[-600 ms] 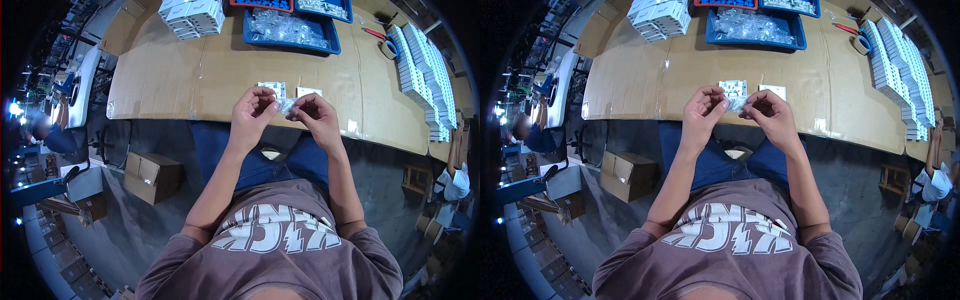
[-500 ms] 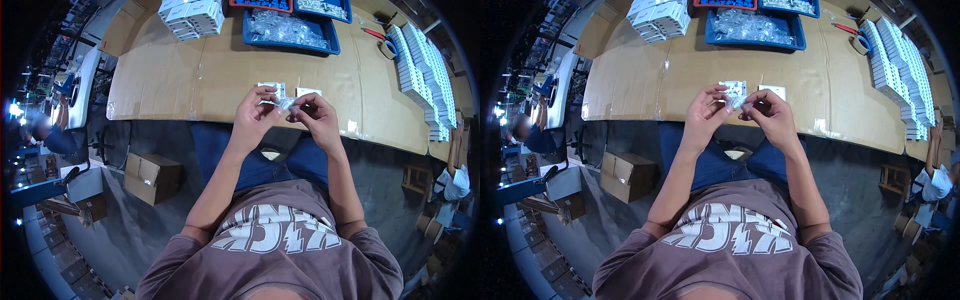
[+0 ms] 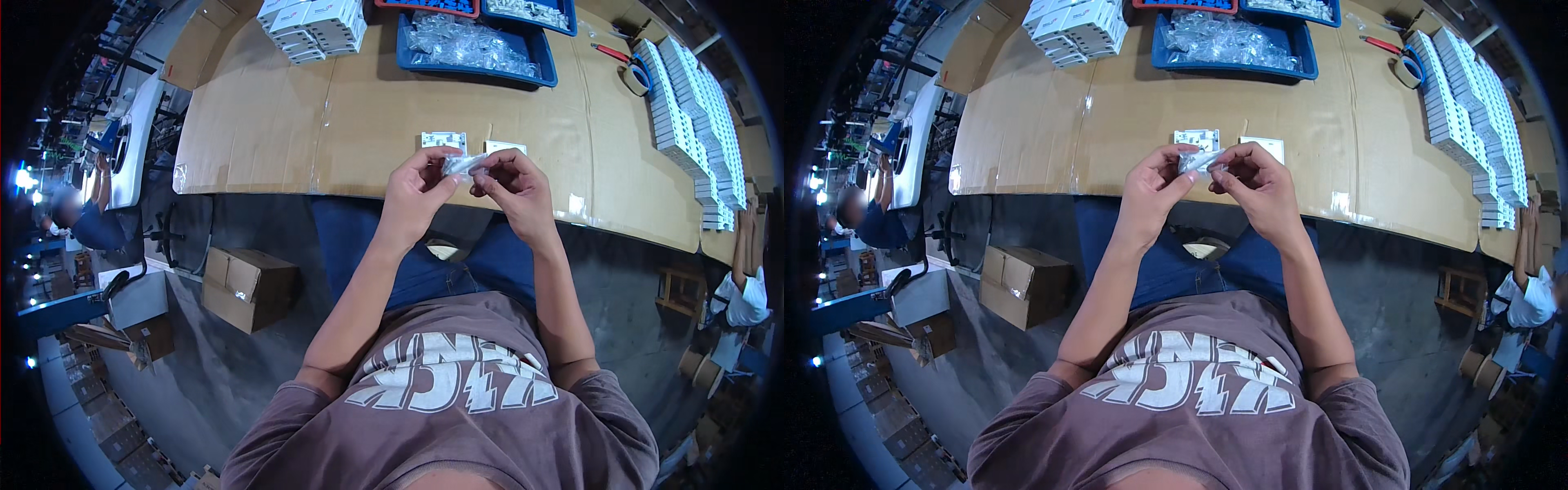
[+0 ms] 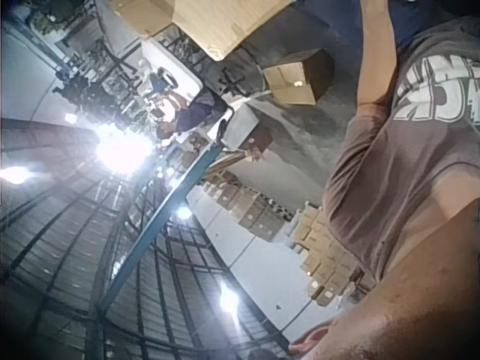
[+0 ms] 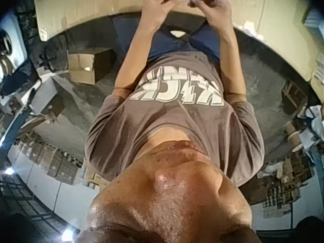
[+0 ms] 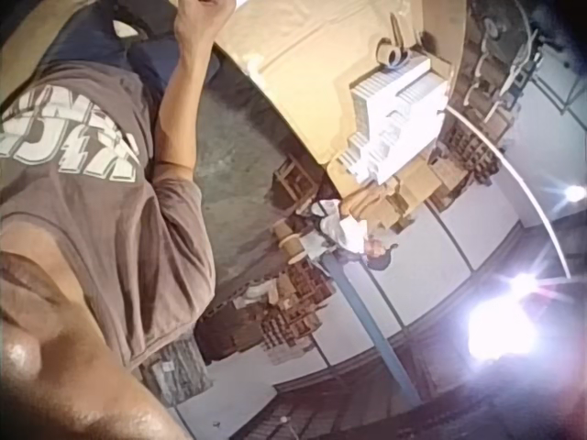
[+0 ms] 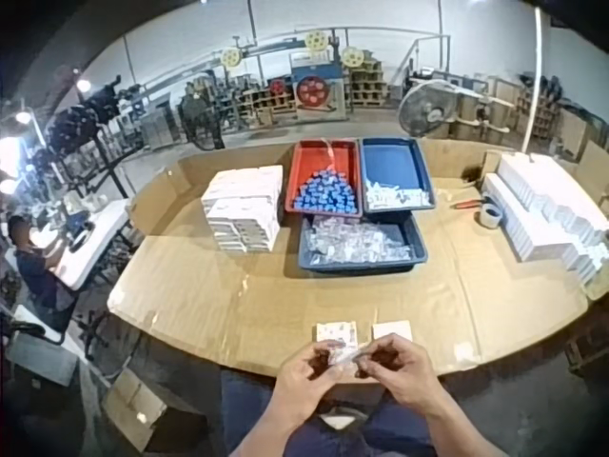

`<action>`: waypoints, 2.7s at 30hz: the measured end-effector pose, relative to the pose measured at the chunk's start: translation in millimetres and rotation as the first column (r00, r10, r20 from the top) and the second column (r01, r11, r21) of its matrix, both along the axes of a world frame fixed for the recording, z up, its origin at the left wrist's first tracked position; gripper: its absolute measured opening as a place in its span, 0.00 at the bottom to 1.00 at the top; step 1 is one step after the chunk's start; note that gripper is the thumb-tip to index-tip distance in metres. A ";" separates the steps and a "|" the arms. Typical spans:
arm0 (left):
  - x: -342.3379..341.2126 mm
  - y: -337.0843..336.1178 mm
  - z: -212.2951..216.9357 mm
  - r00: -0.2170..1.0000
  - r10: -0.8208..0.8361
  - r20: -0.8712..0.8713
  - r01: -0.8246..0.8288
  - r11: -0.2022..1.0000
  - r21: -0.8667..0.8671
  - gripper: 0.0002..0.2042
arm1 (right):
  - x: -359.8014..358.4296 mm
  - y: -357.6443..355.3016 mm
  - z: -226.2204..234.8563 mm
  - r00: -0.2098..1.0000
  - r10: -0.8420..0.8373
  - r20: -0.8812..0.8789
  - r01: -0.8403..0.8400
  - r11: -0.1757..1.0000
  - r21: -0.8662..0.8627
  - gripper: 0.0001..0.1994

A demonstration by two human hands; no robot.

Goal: Assembling, filling, and stacking small white electronics boxes at a factory workstation.

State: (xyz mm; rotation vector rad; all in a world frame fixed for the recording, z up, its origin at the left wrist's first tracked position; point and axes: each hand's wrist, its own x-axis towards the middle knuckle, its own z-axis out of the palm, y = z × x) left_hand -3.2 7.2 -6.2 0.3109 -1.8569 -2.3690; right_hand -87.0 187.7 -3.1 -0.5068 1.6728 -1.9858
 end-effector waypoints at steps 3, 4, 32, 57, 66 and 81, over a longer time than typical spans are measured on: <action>-0.6 -2.3 1.9 0.998 0.011 0.068 -0.012 1.000 0.010 0.16 | 0.2 0.3 -1.1 1.000 -0.010 -0.021 0.010 1.000 0.010 0.10; -0.8 -4.1 1.7 0.999 -0.008 0.046 0.009 1.000 -0.014 0.17 | -0.3 0.8 -2.4 1.000 -0.015 -0.011 0.015 1.000 0.006 0.11; -12.8 -25.6 -45.8 0.997 0.064 -0.036 -0.074 0.880 -0.469 0.09 | -15.5 -19.1 -57.5 0.939 -0.025 -0.344 0.147 0.931 0.334 0.09; -23.9 -60.7 -83.2 0.952 -0.193 -0.238 -0.186 0.252 -0.950 0.12 | -43.5 -36.9 -76.1 0.625 0.368 -0.689 0.262 0.732 0.629 0.07; -21.1 -66.3 -86.7 0.941 -0.293 -0.168 -0.123 0.166 -0.978 0.20 | -52.0 -36.0 -68.5 0.596 0.464 -0.655 0.206 0.700 0.683 0.05; -28.2 -57.0 -90.3 0.971 -0.168 -0.168 -0.112 0.298 -0.948 0.43 | -56.0 -14.3 -45.1 0.670 0.347 -0.656 0.271 0.709 0.652 0.08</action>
